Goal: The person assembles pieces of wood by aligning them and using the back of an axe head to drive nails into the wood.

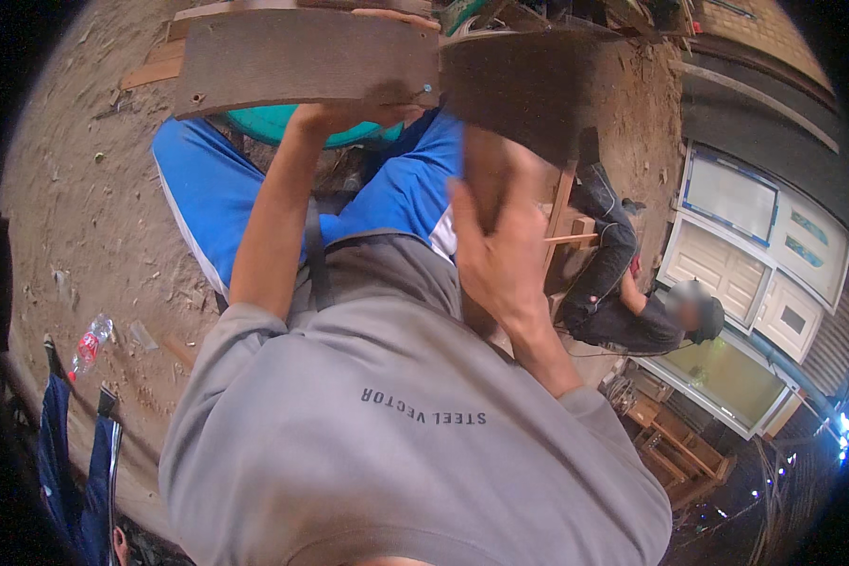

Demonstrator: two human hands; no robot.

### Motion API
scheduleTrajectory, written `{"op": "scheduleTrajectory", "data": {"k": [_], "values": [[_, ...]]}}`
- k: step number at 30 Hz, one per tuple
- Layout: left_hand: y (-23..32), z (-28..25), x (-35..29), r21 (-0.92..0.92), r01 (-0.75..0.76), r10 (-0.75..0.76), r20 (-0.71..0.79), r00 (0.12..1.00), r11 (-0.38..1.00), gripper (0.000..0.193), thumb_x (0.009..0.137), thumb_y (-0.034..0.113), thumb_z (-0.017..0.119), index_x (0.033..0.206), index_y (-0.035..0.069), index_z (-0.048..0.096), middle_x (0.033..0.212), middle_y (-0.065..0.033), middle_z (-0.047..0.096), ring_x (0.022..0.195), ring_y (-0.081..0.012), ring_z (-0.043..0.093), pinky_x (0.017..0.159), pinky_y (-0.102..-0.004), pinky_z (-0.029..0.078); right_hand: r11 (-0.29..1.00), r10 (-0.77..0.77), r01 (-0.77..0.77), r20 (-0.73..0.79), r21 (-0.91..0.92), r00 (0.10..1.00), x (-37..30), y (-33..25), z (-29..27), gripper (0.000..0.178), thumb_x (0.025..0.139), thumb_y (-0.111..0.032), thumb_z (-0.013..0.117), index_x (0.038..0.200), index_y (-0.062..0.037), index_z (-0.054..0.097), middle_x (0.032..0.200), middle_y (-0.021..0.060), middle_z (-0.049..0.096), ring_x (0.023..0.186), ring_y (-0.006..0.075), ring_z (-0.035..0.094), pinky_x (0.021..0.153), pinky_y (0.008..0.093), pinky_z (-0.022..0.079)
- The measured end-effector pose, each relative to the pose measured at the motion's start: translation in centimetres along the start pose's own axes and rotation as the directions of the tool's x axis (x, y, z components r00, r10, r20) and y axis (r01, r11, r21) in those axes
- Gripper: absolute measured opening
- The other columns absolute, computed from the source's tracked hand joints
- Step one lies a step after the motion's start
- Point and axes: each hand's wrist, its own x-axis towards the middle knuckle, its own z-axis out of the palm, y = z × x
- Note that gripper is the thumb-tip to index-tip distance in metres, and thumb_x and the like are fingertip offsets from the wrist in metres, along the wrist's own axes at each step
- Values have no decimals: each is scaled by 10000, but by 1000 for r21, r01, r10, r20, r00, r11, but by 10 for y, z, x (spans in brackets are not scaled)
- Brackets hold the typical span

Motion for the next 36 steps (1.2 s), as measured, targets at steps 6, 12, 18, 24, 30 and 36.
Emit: {"op": "scheduleTrajectory", "data": {"k": [6, 12, 18, 24, 30, 36], "values": [[-3, -5, -1, 36, -13, 13, -11, 1000, 999, 664, 703, 470, 912, 1233, 137, 688, 1210, -36, 677, 1166, -256, 610, 981, -402, 516, 971, 115, -109, -13, 212, 993, 18, -39, -20, 512, 969, -1, 663, 1411, -14, 405, 1019, 114, 643, 708, 140, 626, 641, 267, 502], [-6, 1, -4, 73, -18, 17, 8, 1000, 997, 674, 698, 484, 912, 1231, 137, 690, 1215, -36, 678, 1167, -257, 611, 981, -406, 518, 987, -81, 81, 3, -139, 997, 5, 0, -8, 482, 1007, -36, 637, 1422, -18, 393, 1009, 122, 639, 699, 150, 636, 611, 280, 526], [-18, -4, -9, 154, -35, 34, 8, 999, 987, 683, 692, 497, 911, 1229, 137, 693, 1220, -35, 679, 1168, -259, 612, 982, -410, 520, 966, 225, -226, 23, 125, 974, 13, -50, -19, 516, 975, -46, 687, 1422, -5, 432, 977, 114, 669, 777, 124, 649, 681, 274, 533], [-44, -8, -27, 390, -115, 98, 62, 993, 914, 693, 686, 511, 911, 1228, 137, 695, 1225, -35, 680, 1169, -260, 612, 983, -414, 522, 969, 87, -77, -34, 236, 996, 0, -30, -15, 498, 979, 4, 661, 1420, -2, 428, 927, 55, 645, 707, 90, 608, 612, 240, 500], [-62, -34, -41, 598, -355, 291, 205, 934, 718, 754, 671, 563, 908, 1260, 145, 688, 1213, -26, 700, 1158, -270, 630, 1007, -438, 517, 896, 302, -343, 180, 281, 936, -36, 10, 9, 534, 967, -90, 717, 1432, 25, 480, 899, 74, 672, 683, 112, 619, 613, 264, 508], [-19, -56, -28, 249, 42, -81, 149, 986, 968, 1066, 657, 462, 974, 1520, 130, 445, 1377, -64, 642, 1241, -226, 603, 1103, -384, 474, 840, 375, -447, 267, 307, 888, -47, 63, 11, 540, 984, -180, 707, 1444, 13, 500, 898, 74, 673, 677, 116, 625, 602, 282, 519]]}}
